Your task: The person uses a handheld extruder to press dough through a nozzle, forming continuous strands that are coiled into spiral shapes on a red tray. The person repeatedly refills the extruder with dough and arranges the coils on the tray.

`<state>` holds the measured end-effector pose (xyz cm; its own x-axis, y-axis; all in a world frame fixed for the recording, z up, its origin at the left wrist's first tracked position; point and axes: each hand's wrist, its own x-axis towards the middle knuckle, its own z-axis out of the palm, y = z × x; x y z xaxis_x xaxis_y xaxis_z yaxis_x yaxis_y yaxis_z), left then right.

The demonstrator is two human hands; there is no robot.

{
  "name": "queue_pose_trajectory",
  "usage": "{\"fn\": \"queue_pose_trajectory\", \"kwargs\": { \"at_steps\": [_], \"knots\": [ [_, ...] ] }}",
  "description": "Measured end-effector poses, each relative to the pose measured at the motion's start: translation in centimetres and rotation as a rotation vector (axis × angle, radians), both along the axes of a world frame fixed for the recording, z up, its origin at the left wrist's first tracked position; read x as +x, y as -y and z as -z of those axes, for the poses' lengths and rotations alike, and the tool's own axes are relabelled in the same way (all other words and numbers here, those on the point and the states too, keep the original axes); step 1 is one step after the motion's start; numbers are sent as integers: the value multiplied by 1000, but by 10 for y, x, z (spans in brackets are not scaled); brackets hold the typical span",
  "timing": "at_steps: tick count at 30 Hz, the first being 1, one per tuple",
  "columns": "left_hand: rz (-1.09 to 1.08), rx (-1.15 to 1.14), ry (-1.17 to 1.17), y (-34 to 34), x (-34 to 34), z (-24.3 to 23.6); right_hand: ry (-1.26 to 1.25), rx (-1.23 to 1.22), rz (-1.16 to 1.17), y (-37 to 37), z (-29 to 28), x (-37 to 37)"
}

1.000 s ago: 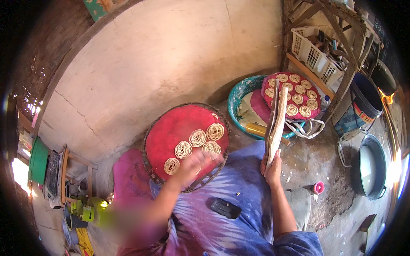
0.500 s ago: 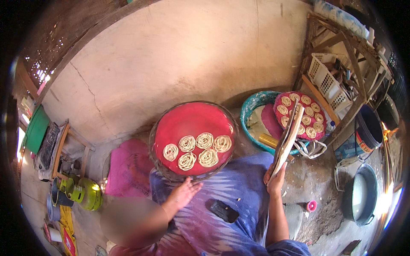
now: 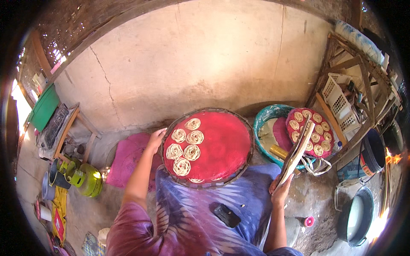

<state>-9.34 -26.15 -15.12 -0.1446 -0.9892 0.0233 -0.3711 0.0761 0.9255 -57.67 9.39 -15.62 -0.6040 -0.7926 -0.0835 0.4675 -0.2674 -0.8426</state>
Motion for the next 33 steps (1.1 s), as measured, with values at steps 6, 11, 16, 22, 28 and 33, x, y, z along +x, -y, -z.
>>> {"fn": "queue_pose_trajectory", "kwargs": {
  "at_steps": [6, 11, 16, 22, 28, 33],
  "knots": [
    [-8, -417, 608, -35, -98, -126, -168, 99, 40, -5, -22, 6],
    [893, -477, 196, -196, -173, -170, -429, 212, -417, -19, -96, 43],
    [911, -630, 109, -262, -168, -158, -1376, 214, -502, -18, -177, 82],
    [720, -505, -85, -305, -146, -125, -1514, -22, -715, 1, -206, 84],
    [895, 790, -641, -331, -157, -137, -1266, -70, -868, 62, -184, 89],
    [925, 1098, -418, -287, -151, -182, -1329, -924, -673, 62, -247, 130]
  ]
}}
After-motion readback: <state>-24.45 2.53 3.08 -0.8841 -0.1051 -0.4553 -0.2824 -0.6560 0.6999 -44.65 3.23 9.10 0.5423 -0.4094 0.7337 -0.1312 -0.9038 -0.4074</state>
